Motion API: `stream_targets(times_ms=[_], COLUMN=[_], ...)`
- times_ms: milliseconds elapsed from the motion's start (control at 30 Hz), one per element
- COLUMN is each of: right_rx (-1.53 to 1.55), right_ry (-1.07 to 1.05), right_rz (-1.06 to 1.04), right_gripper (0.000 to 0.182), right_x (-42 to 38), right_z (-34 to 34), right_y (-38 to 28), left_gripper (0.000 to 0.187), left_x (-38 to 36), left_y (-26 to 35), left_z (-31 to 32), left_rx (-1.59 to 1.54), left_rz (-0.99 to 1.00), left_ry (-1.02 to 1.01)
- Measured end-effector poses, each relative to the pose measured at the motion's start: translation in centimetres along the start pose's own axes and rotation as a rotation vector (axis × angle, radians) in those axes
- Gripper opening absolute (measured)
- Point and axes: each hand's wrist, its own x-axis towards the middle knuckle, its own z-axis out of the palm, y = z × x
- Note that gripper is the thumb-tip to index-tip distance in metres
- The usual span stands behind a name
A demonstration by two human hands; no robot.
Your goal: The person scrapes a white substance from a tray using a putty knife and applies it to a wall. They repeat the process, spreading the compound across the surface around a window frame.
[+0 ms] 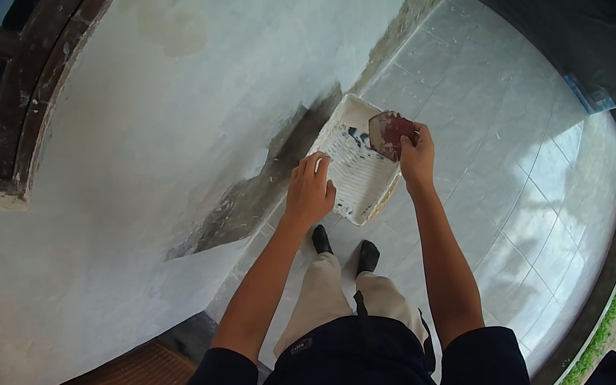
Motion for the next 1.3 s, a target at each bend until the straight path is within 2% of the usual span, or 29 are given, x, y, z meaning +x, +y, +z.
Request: stream_targets(times_ms=[100, 200, 367, 667, 867, 933, 1133, 1200, 1300], right_rx=[-0.100, -0.097, -0.146, -0.356, -0.474, -0.498, -0.573, -0.692, -0.855], right_ry=[0.029, 0.038, 0.084, 0.072, 0.087, 0.107, -0.045, -0.100, -0.134], right_rz=[-0.052, 0.001, 0.010, 0.006, -0.015, -0.001, -0.144, -0.300, -0.395], right_gripper=[0.029, 0.030, 0.032, 0.034, 0.033, 0.033, 0.036, 0.039, 0.043], right_x=[1.3, 2.0, 4.7, 6.7, 7.8, 8.0, 9.4, 9.6, 9.4], right_z=[0.2, 0.4, 1.2, 3.1, 3.5, 3.7, 5.4, 6.2, 7.3], right_y=[2.4, 2.7, 7.2, 9.8, 13.4, 14.1, 16.6, 17.3, 18.2], left_gripper=[0.052, 0.055, 0.057, 0.058, 0.062, 0.066, 0.075, 0.075, 0.075], left_x=[1.1, 2.1, 4.0, 6.3, 7.0, 6.8, 5.1, 4.5, 3.8], left_y=[-1.3, -2.9, -5.3, -10.8, -13.6, -14.4, -16.3, -16.5, -16.5], left_z=[1.9, 4.0, 7.2, 12.3, 15.4, 16.5, 19.2, 19.7, 20.0], left_rx=[-0.006, -0.036, -0.088, -0.103, -0.092, -0.087, -0.153, -0.157, -0.165], left_rz=[0.013, 0.034, 0.025, 0.036, 0.066, -0.004, -0.066, -0.091, -0.148], left_ry=[-0.042, -0.081, -0.148, -0.231, -0.195, -0.162, -0.102, -0.103, -0.115])
